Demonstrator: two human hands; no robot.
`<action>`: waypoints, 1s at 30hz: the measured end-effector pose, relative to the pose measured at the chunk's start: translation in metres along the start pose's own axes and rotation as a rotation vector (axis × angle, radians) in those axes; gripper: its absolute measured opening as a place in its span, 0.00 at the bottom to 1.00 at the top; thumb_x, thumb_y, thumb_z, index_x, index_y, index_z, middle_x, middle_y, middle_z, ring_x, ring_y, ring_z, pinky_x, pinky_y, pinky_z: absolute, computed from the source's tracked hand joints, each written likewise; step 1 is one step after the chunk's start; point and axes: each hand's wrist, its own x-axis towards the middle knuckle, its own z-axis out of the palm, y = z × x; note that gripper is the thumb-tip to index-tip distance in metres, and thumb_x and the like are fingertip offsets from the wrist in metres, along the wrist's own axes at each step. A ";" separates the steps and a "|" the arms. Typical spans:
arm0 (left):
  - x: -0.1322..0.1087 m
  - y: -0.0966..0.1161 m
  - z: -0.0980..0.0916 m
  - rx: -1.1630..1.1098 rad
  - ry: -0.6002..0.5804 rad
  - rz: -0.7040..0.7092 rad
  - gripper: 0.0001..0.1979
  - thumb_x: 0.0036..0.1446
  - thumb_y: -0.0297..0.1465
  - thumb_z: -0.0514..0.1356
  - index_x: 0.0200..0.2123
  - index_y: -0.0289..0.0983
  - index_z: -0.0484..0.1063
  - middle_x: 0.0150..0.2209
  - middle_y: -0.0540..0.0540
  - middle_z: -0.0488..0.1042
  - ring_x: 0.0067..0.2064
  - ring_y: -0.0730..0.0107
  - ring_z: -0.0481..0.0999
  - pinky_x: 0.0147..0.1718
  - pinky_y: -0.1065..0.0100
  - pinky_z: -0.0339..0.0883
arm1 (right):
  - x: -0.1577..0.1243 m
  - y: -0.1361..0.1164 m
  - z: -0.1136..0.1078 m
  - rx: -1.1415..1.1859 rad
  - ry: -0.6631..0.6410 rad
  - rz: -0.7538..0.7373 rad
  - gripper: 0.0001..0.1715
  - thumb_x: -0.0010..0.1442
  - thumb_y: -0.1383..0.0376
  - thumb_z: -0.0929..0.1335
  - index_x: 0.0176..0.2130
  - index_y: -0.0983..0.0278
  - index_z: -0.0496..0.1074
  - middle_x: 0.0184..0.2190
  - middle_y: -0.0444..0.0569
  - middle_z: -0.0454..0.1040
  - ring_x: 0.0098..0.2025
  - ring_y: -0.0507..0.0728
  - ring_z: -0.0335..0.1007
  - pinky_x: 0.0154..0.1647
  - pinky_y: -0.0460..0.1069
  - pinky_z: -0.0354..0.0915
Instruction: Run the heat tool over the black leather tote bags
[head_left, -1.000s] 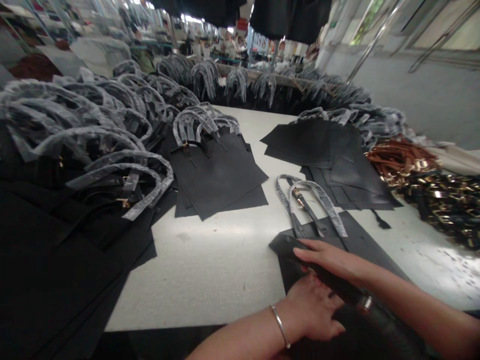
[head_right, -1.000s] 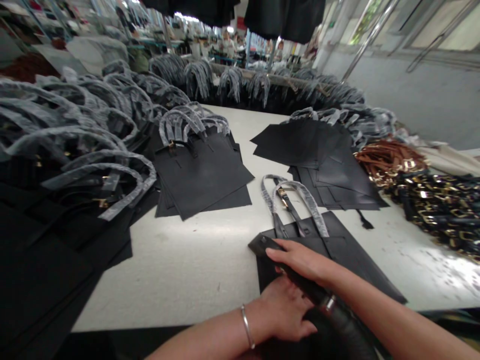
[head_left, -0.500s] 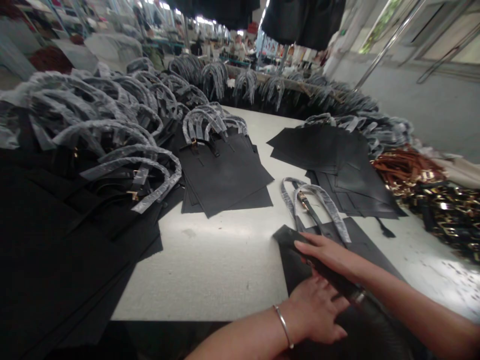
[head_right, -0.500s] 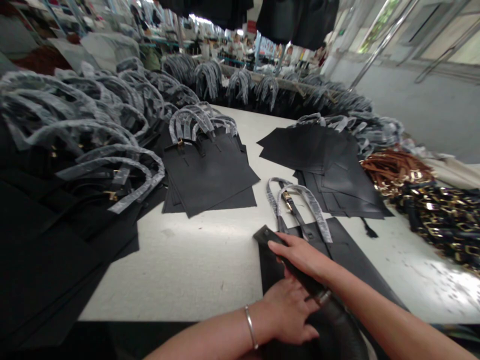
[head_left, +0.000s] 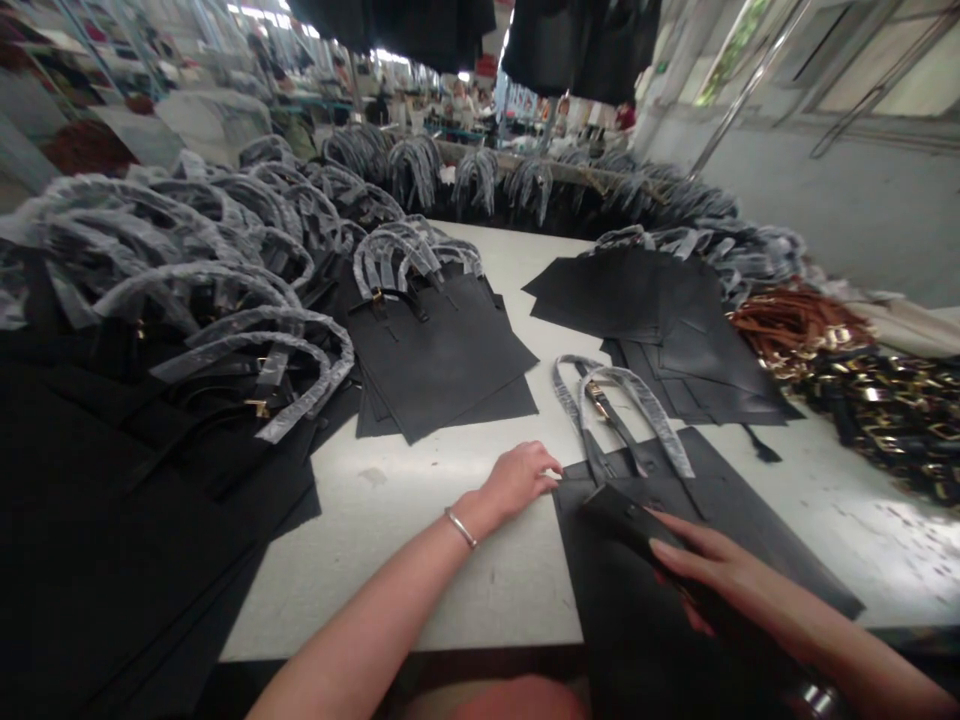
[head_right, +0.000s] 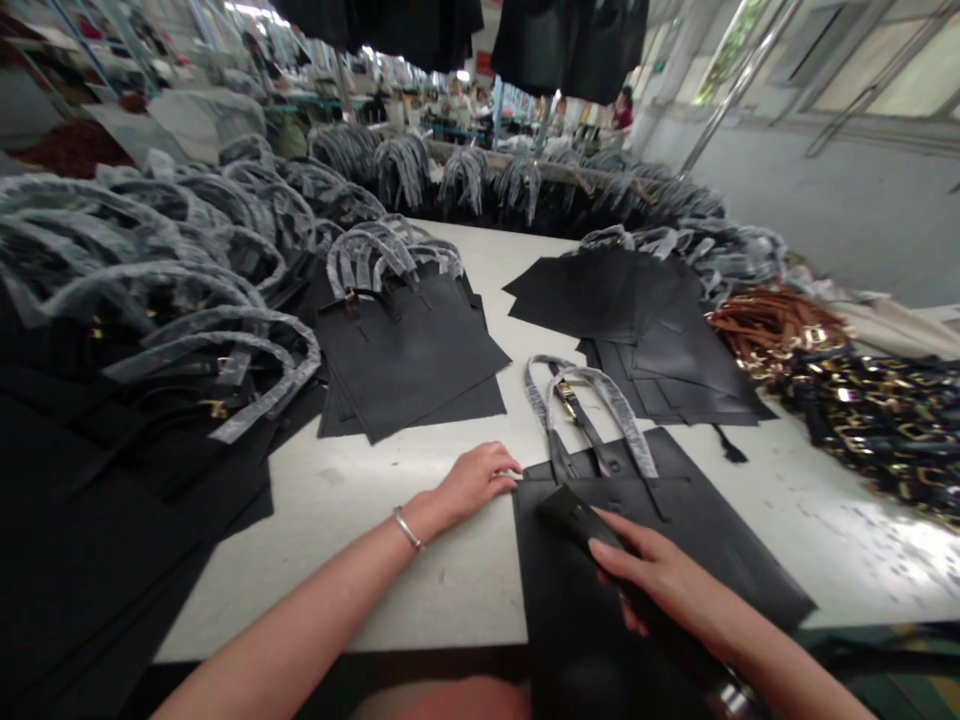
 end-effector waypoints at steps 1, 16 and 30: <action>0.004 -0.006 -0.004 0.012 -0.066 0.042 0.05 0.58 0.32 0.62 0.38 0.41 0.76 0.39 0.49 0.73 0.44 0.68 0.71 0.42 0.70 0.62 | 0.001 0.001 0.003 0.006 -0.020 0.001 0.47 0.55 0.47 0.70 0.66 0.59 0.53 0.28 0.42 0.72 0.19 0.50 0.68 0.18 0.44 0.63; 0.033 -0.002 -0.013 0.165 -0.384 0.148 0.06 0.59 0.33 0.60 0.30 0.41 0.75 0.34 0.50 0.74 0.36 0.67 0.73 0.29 0.71 0.59 | 0.016 0.003 0.015 -0.078 -0.096 -0.059 0.43 0.59 0.49 0.67 0.66 0.61 0.53 0.27 0.40 0.67 0.19 0.49 0.67 0.18 0.44 0.64; -0.013 0.009 -0.019 0.015 -0.105 0.003 0.16 0.66 0.38 0.51 0.36 0.38 0.75 0.35 0.46 0.76 0.38 0.68 0.74 0.40 0.70 0.65 | 0.016 -0.001 0.014 -0.076 -0.090 -0.032 0.45 0.55 0.46 0.69 0.65 0.59 0.57 0.25 0.40 0.68 0.18 0.50 0.67 0.16 0.43 0.63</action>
